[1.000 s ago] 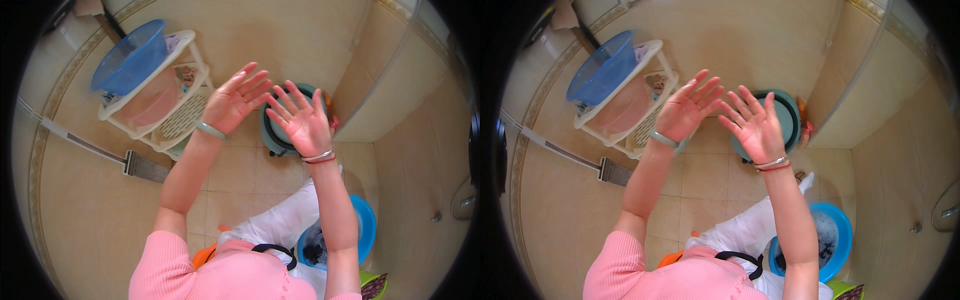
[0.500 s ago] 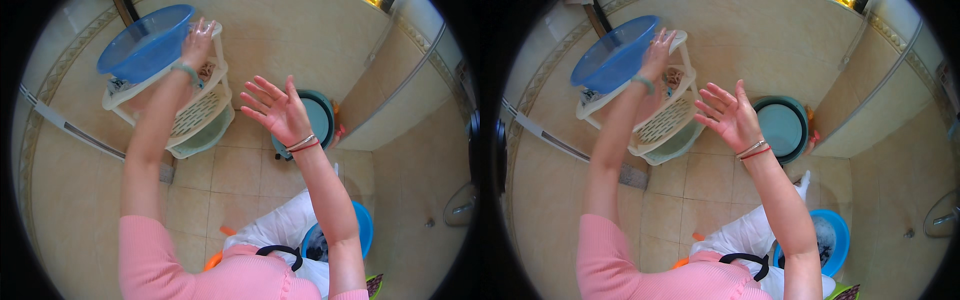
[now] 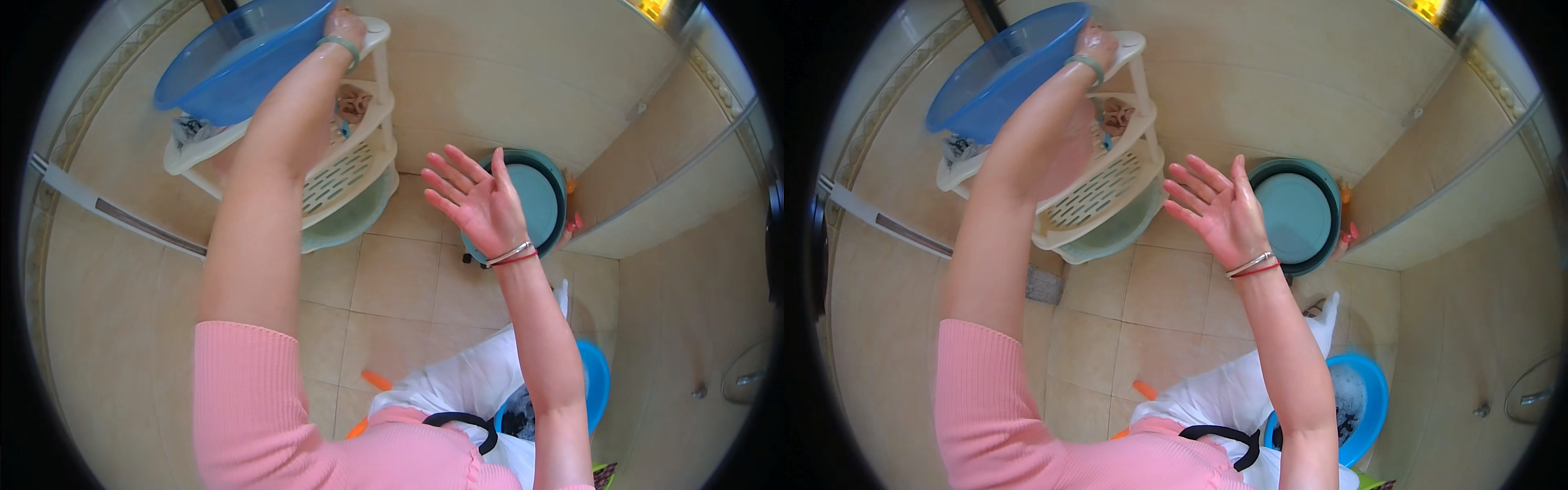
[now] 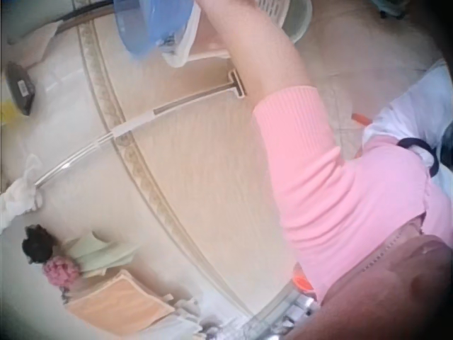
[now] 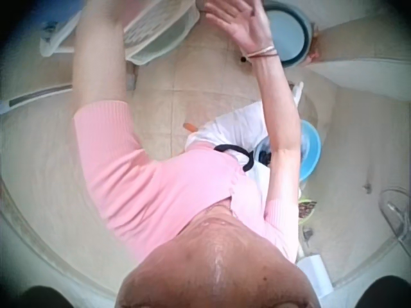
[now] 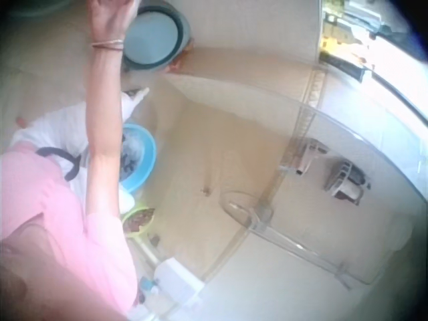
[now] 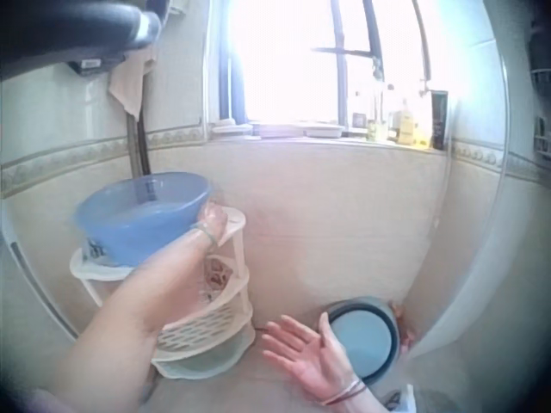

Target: The person hand-washes clothes in a blue basin filled with soapy water. They scrub and rinse a dark garment and a plaid shirt, then transfer the wet items into a green bucket. The person also briefly handles a small cloth from a nearby shelf.

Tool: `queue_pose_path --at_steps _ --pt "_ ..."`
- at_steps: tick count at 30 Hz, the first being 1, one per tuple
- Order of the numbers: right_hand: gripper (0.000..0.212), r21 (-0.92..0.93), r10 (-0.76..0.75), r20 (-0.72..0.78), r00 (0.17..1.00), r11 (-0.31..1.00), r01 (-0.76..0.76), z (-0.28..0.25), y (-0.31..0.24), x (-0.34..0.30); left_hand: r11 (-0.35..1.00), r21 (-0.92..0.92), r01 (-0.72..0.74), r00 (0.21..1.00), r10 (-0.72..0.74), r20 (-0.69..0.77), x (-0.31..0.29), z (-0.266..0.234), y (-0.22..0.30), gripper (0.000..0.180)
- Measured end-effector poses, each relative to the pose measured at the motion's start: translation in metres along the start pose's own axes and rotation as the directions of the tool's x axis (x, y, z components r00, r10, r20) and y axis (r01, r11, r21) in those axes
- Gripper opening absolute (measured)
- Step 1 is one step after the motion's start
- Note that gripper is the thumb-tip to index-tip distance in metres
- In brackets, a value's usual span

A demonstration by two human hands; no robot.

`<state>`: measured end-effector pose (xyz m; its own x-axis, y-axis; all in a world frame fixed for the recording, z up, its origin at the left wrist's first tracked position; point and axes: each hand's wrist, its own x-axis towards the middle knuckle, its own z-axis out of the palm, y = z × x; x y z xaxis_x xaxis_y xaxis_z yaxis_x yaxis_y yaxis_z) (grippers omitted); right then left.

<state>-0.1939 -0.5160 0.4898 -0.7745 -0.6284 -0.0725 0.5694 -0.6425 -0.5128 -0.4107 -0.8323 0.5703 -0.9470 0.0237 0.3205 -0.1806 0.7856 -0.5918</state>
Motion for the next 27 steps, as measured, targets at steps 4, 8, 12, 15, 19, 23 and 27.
queue_pose_path --at_steps 4,8,12,15,19,23,27 --pt "0.067 0.006 0.027 0.021 0.999 1.000 -0.027 0.008 0.010 0.007 1.000 0.011 -0.024 0.999 0.024 -0.022 -0.007 -0.017 -0.010 0.029" --pt "0.066 -0.004 0.041 0.044 0.998 0.999 -0.041 0.015 0.015 0.016 0.986 -0.151 -0.070 0.933 0.011 -0.360 -0.014 -0.008 -0.023 0.029" --pt "0.064 -0.017 0.046 0.038 0.998 0.999 -0.046 0.007 0.015 0.017 0.959 -0.259 -0.118 0.963 0.046 -0.267 -0.019 -0.015 -0.016 0.030" --pt "0.063 -0.060 0.019 -0.016 1.000 0.998 -0.020 -0.006 0.005 0.006 0.983 -0.149 -0.103 0.994 0.096 -0.054 -0.010 -0.027 -0.004 0.028" --pt "0.063 -0.016 -0.019 -0.010 1.000 1.000 0.019 -0.008 0.008 0.009 0.982 -0.016 -0.189 0.980 0.187 -0.070 0.004 -0.002 -0.047 0.022" --pt "0.065 -0.009 0.002 -0.003 1.000 1.000 -0.002 -0.009 0.017 0.018 0.995 -0.039 -0.096 0.962 0.082 -0.260 -0.020 -0.033 -0.026 0.014" --pt "0.070 0.010 -0.007 -0.059 0.998 1.000 0.008 0.004 0.026 0.024 0.901 -0.359 -0.245 0.844 0.016 -0.536 -0.094 -0.093 0.014 0.021"
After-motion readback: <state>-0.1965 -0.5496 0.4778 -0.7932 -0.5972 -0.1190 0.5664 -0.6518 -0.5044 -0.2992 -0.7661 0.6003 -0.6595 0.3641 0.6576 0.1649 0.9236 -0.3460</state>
